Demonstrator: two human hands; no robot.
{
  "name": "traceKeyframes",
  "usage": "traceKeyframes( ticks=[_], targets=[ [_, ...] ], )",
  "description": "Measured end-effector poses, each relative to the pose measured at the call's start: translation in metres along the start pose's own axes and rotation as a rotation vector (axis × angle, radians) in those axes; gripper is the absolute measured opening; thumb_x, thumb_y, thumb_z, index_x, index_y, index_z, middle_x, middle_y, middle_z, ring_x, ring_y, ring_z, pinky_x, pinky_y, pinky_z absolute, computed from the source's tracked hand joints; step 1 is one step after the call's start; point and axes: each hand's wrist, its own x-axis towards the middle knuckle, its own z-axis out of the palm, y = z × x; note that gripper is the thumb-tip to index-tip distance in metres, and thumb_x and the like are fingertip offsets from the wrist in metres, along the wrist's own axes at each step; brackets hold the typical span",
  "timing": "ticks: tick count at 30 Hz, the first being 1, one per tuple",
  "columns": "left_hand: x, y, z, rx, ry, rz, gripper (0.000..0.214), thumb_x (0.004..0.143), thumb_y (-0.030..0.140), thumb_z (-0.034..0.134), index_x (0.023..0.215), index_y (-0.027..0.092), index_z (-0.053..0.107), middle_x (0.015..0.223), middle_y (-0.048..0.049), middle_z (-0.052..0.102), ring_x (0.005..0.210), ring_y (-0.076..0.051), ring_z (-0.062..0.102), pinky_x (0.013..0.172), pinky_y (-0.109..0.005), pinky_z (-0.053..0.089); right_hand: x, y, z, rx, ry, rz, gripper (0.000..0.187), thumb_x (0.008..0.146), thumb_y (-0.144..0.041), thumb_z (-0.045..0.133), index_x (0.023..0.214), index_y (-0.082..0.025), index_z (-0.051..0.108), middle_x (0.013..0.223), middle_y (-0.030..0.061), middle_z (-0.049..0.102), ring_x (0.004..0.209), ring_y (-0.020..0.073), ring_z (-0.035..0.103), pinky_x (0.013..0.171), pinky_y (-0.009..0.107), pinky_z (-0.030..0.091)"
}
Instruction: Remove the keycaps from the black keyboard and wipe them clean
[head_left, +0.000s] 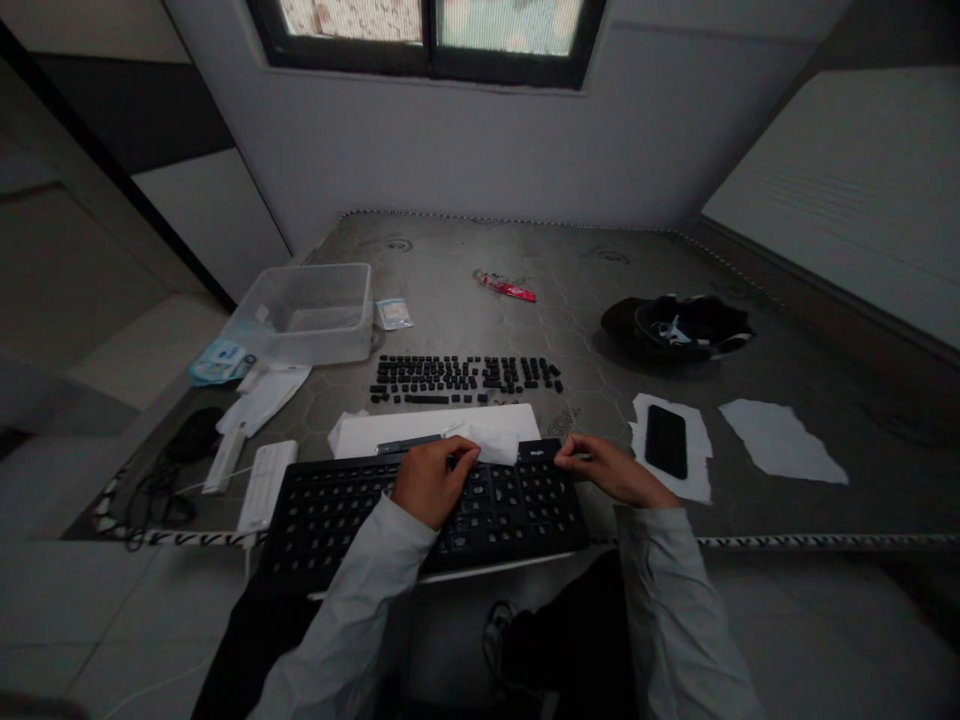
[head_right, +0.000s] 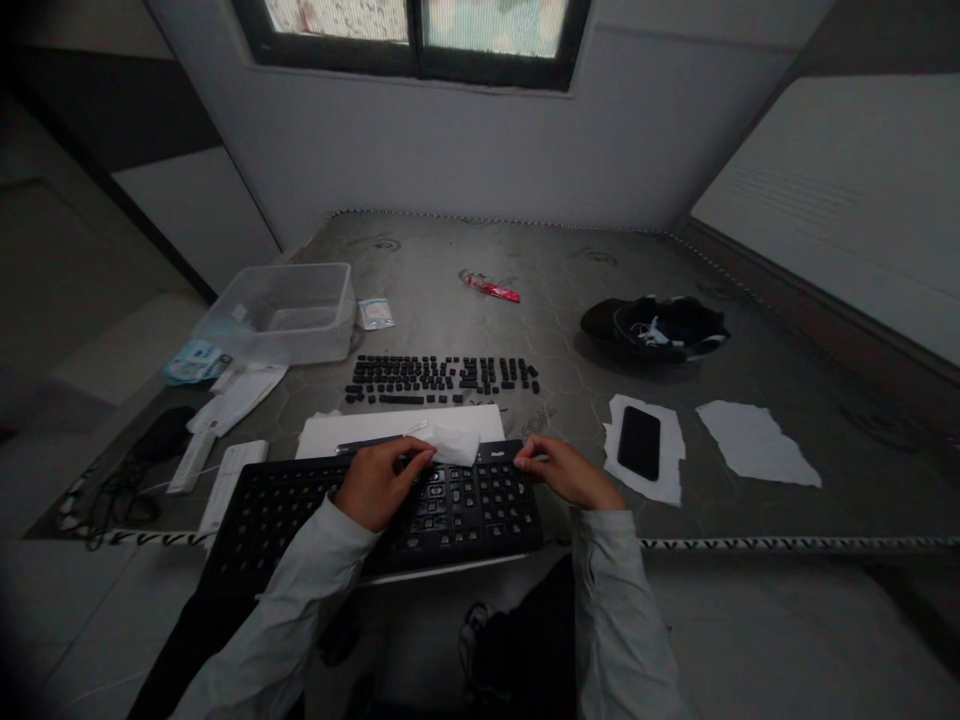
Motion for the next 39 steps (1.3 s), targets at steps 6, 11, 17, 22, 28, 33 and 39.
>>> traceKeyframes(
  ticks=[6, 11, 17, 22, 28, 33, 39],
  targets=[
    [-0.001, 0.001, 0.001, 0.008, 0.004, -0.009, 0.018, 0.090, 0.029, 0.056, 0.090, 0.023, 0.073, 0.084, 0.0005, 0.076, 0.073, -0.017, 0.069, 0.072, -0.028, 0.050, 0.000, 0.001, 0.002, 0.054, -0.018, 0.001, 0.030, 0.079, -0.046, 0.064, 0.075, -0.021, 0.050, 0.074, -0.0024, 0.054, 0.070, 0.0141, 0.055, 0.065, 0.029, 0.048],
    [0.000, -0.002, 0.002, 0.005, -0.002, -0.020, 0.018, 0.090, 0.029, 0.056, 0.090, 0.023, 0.073, 0.085, 0.0006, 0.076, 0.072, -0.017, 0.068, 0.071, -0.028, 0.049, 0.000, 0.001, 0.001, 0.062, -0.063, -0.025, 0.029, 0.080, -0.046, 0.063, 0.076, -0.021, 0.049, 0.076, -0.0022, 0.054, 0.070, 0.0142, 0.055, 0.065, 0.029, 0.048],
    [0.000, -0.003, 0.002, 0.007, -0.002, -0.020, 0.019, 0.090, 0.030, 0.055, 0.090, 0.023, 0.073, 0.084, 0.0000, 0.076, 0.076, -0.017, 0.068, 0.072, -0.028, 0.049, 0.001, -0.001, 0.001, -0.063, -0.045, -0.057, 0.025, 0.083, -0.045, 0.058, 0.076, -0.022, 0.049, 0.074, -0.0023, 0.054, 0.070, 0.0147, 0.054, 0.065, 0.028, 0.047],
    [0.000, -0.005, 0.003, 0.009, 0.004, -0.011, 0.020, 0.090, 0.031, 0.055, 0.091, 0.024, 0.073, 0.084, 0.0001, 0.076, 0.075, -0.017, 0.069, 0.072, -0.028, 0.049, -0.005, -0.001, 0.005, -0.131, 0.046, -0.073, 0.020, 0.085, -0.041, 0.057, 0.078, -0.022, 0.055, 0.078, -0.0005, 0.061, 0.074, 0.0164, 0.059, 0.068, 0.029, 0.048],
    [-0.001, -0.007, -0.003, 0.013, 0.049, 0.002, 0.018, 0.090, 0.030, 0.056, 0.091, 0.024, 0.072, 0.085, 0.0015, 0.076, 0.073, -0.016, 0.068, 0.072, -0.027, 0.050, -0.014, -0.006, 0.006, -0.378, 0.170, -0.183, 0.011, 0.081, -0.035, 0.064, 0.085, -0.025, 0.066, 0.087, 0.0022, 0.068, 0.083, 0.0206, 0.061, 0.077, 0.033, 0.045],
    [-0.003, -0.007, -0.007, -0.003, 0.061, 0.012, 0.017, 0.090, 0.030, 0.056, 0.090, 0.025, 0.072, 0.085, 0.0022, 0.075, 0.073, -0.016, 0.068, 0.072, -0.027, 0.049, -0.018, -0.006, 0.003, -0.458, 0.179, -0.211, 0.011, 0.080, -0.035, 0.065, 0.079, -0.024, 0.066, 0.087, 0.0028, 0.064, 0.076, 0.0190, 0.058, 0.072, 0.032, 0.044],
    [-0.004, -0.008, -0.014, -0.013, 0.060, 0.001, 0.018, 0.091, 0.030, 0.055, 0.091, 0.025, 0.072, 0.086, 0.0018, 0.076, 0.077, -0.017, 0.069, 0.074, -0.027, 0.050, -0.018, -0.009, 0.002, -0.336, 0.212, -0.168, 0.018, 0.088, -0.039, 0.057, 0.096, -0.024, 0.062, 0.084, 0.0023, 0.068, 0.079, 0.0204, 0.063, 0.073, 0.032, 0.046]
  ],
)
